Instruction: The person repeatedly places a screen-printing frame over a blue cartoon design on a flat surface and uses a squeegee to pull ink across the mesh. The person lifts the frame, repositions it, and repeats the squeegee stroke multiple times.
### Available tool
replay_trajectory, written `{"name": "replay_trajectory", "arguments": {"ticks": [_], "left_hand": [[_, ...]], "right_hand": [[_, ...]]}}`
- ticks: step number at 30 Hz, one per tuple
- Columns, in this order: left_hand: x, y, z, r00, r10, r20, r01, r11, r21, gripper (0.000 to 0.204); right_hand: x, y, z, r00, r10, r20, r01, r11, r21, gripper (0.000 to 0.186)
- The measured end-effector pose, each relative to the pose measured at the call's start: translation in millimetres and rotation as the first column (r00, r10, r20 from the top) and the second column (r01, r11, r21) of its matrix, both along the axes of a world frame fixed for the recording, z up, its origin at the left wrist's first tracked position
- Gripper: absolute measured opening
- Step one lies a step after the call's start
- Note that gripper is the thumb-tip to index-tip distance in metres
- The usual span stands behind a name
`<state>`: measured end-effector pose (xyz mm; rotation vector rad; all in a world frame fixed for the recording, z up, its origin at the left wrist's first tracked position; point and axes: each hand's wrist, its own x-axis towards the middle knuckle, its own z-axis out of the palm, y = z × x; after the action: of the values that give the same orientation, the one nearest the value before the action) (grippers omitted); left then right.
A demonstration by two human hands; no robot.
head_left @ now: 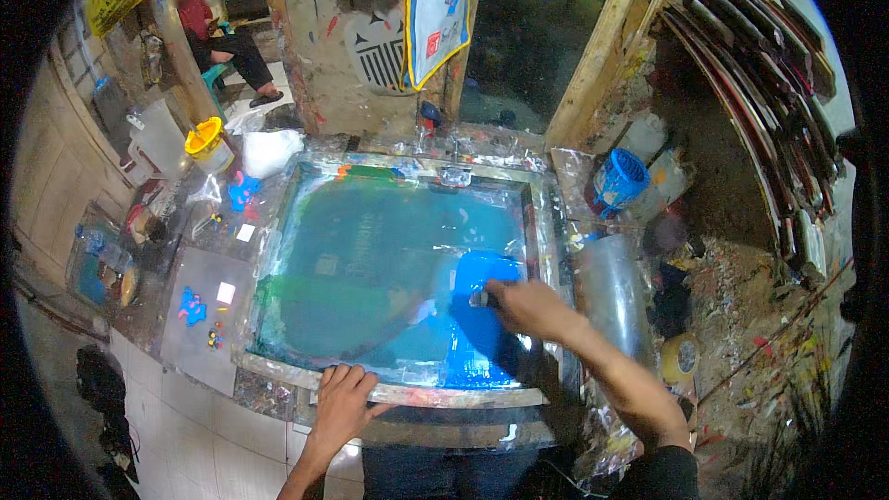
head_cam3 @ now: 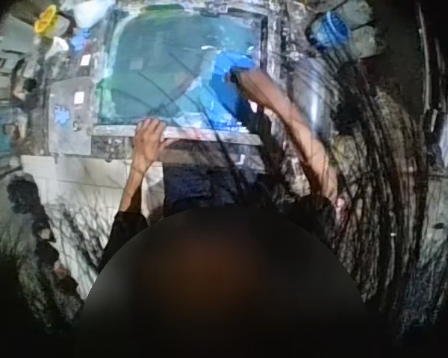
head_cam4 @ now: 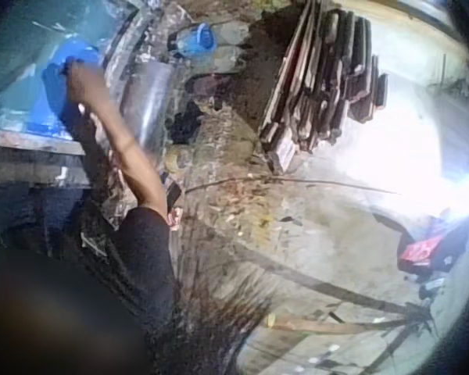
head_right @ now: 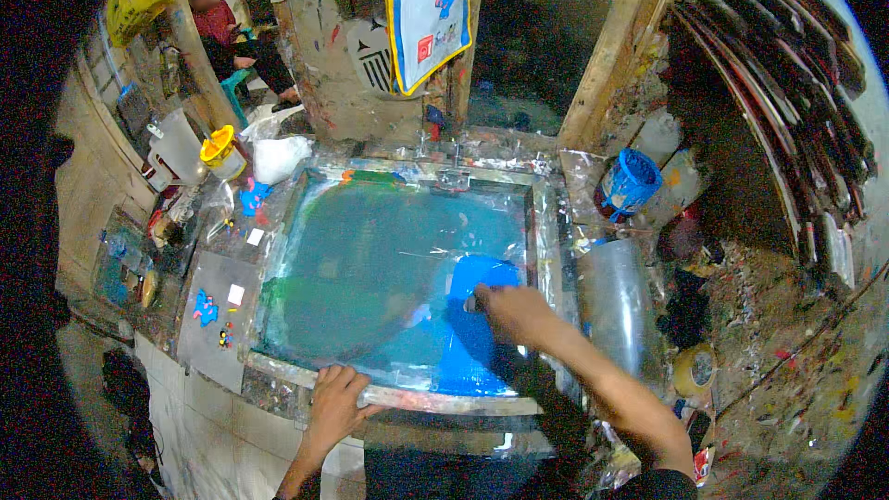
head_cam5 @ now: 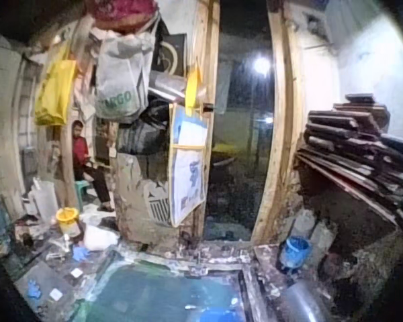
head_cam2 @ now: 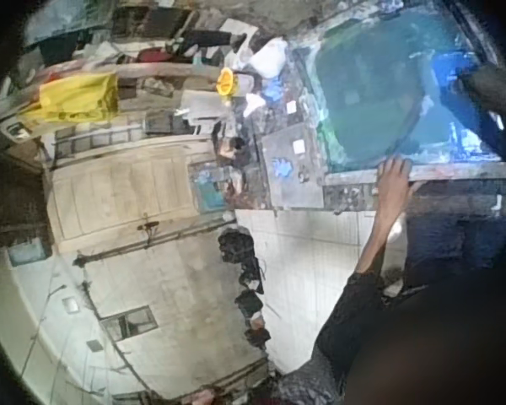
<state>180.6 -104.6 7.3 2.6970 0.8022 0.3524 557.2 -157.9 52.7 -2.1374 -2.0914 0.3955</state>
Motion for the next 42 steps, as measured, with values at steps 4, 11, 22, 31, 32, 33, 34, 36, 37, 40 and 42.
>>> {"name": "replay_trajectory", "arguments": {"ticks": [4, 11, 22, 31, 32, 33, 34, 36, 37, 40, 42], "left_hand": [[0, 5, -2, 1.000, -0.031, -0.003, 0.031, 0.999, 0.027, 0.050], [-2, 2, -1, 0.997, -0.022, -0.069, 0.021, 1.000, -0.018, 0.052], [10, -5, 34, 1.000, -0.031, 0.001, 0.031, 0.996, 0.085, 0.050], [63, -24, 121, 0.739, 0.081, 0.668, -0.280, 0.940, 0.197, 0.034], [91, -41, 110, 0.670, -0.007, 0.742, -0.202, 0.961, 0.191, 0.029], [109, -73, 95, 0.961, -0.076, 0.266, 0.061, 0.996, 0.066, 0.047], [141, -99, 76, 0.969, -0.152, 0.192, 0.150, 0.988, 0.027, 0.066], [166, -133, 41, 0.962, -0.262, 0.075, 0.272, 0.944, -0.188, 0.073], [175, -124, 25, 0.917, -0.392, 0.075, 0.362, 0.738, -0.570, 0.072], [167, -47, -4, 0.922, -0.345, 0.178, 0.380, 0.707, -0.596, 0.074], [143, 29, -13, 0.987, 0.007, 0.163, -0.025, 0.994, 0.105, 0.075]], "right_hand": [[18, 28, 18, 0.997, -0.063, -0.044, 0.065, 0.997, 0.046, 0.028], [-10, -27, -5, 0.985, 0.008, -0.172, 0.002, 0.998, 0.061, 0.030], [-90, -96, 21, 0.996, -0.007, 0.087, 0.011, 0.999, -0.044, 0.026], [-79, -59, 156, 0.944, -0.329, 0.022, 0.218, 0.674, 0.705, 0.042], [-68, -43, 179, 0.945, -0.323, 0.053, 0.183, 0.654, 0.734, 0.041], [-55, -26, 204, 0.941, -0.336, 0.041, 0.203, 0.656, 0.727, 0.042], [-40, -10, 227, 0.929, -0.357, 0.096, 0.177, 0.659, 0.731, 0.045], [-16, 18, 265, 0.936, -0.304, 0.175, 0.103, 0.715, 0.692, 0.052], [-4, 30, 282, 0.926, -0.345, 0.153, 0.172, 0.747, 0.642, 0.043], [29, 47, 303, 0.829, -0.171, 0.532, -0.224, 0.770, 0.597, 0.034], [48, 58, 315, 0.757, -0.177, 0.629, -0.279, 0.783, 0.556, 0.041]]}}
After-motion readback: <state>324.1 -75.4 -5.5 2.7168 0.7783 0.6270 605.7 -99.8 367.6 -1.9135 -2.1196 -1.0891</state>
